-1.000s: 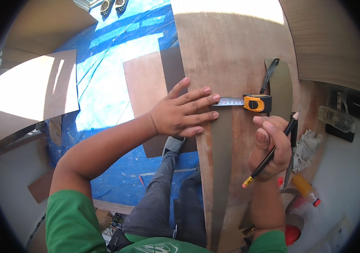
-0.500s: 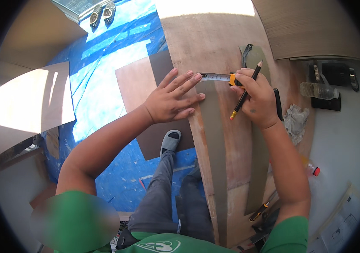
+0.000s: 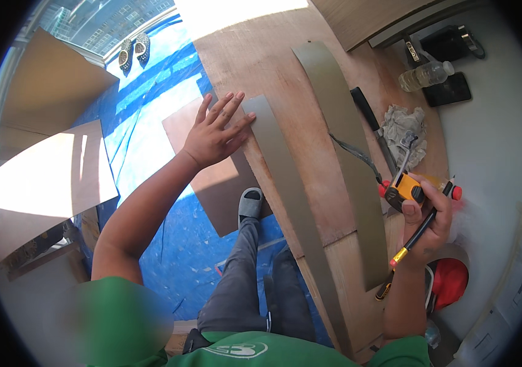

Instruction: The person measures a wooden board with a tape measure and marks it with a pencil. They then pick up a long thin wooden strip, place it on the board, and trace along its edge to create a curved line.

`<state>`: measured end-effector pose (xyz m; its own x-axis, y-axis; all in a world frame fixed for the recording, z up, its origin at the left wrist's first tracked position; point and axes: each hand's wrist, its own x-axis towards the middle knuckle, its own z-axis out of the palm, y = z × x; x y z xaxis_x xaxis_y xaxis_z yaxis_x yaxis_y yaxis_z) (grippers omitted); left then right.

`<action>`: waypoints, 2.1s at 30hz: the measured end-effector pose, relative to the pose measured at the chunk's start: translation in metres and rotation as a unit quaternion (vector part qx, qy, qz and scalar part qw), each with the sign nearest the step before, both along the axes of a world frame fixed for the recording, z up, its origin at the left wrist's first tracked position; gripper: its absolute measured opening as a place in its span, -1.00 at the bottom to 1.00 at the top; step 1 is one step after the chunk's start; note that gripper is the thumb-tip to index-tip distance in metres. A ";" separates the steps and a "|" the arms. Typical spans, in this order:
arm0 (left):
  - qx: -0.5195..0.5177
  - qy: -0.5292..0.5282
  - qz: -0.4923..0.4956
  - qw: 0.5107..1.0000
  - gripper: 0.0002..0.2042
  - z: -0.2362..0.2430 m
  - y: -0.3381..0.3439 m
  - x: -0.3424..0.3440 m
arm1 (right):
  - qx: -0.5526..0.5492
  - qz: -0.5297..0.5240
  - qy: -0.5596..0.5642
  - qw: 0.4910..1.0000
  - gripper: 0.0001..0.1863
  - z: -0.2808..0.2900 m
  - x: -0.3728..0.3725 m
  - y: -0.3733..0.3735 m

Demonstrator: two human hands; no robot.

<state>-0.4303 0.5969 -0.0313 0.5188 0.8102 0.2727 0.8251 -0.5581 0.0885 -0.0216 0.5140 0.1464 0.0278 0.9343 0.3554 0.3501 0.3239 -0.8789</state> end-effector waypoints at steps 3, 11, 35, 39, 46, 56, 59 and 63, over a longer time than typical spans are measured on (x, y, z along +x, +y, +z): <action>0.000 0.022 0.012 1.000 -0.46 0.007 -0.005 -0.003 | -0.102 -0.044 0.082 0.990 -0.54 0.006 0.036 -0.053; -0.032 0.021 0.078 0.996 -0.37 0.023 -0.022 0.008 | -0.217 -0.160 0.150 0.951 -0.51 0.026 0.093 -0.195; -0.615 0.006 0.159 0.772 -0.49 0.068 -0.354 0.051 | -0.487 -0.413 0.095 0.764 -0.59 0.006 0.209 -0.544; -0.610 0.039 0.192 0.768 -0.52 0.102 -0.343 0.040 | -0.380 -0.505 -0.155 0.760 -0.53 -0.047 0.256 -0.596; -0.574 0.020 0.086 0.814 -0.50 0.120 -0.360 0.023 | -0.350 -0.495 -0.135 0.784 -0.49 -0.101 0.310 -0.609; -0.535 -0.030 0.086 0.840 -0.46 0.157 -0.397 0.041 | -0.325 -0.485 -0.197 0.788 -0.45 -0.109 0.312 -0.619; -0.477 -0.015 0.067 0.876 -0.47 0.131 -0.425 -0.008 | -0.249 -0.458 -0.249 0.816 -0.45 -0.086 0.315 -0.612; -0.519 0.050 0.138 0.842 -0.56 0.116 -0.455 -0.041 | -0.163 -0.412 -0.288 0.849 -0.49 -0.043 0.311 -0.568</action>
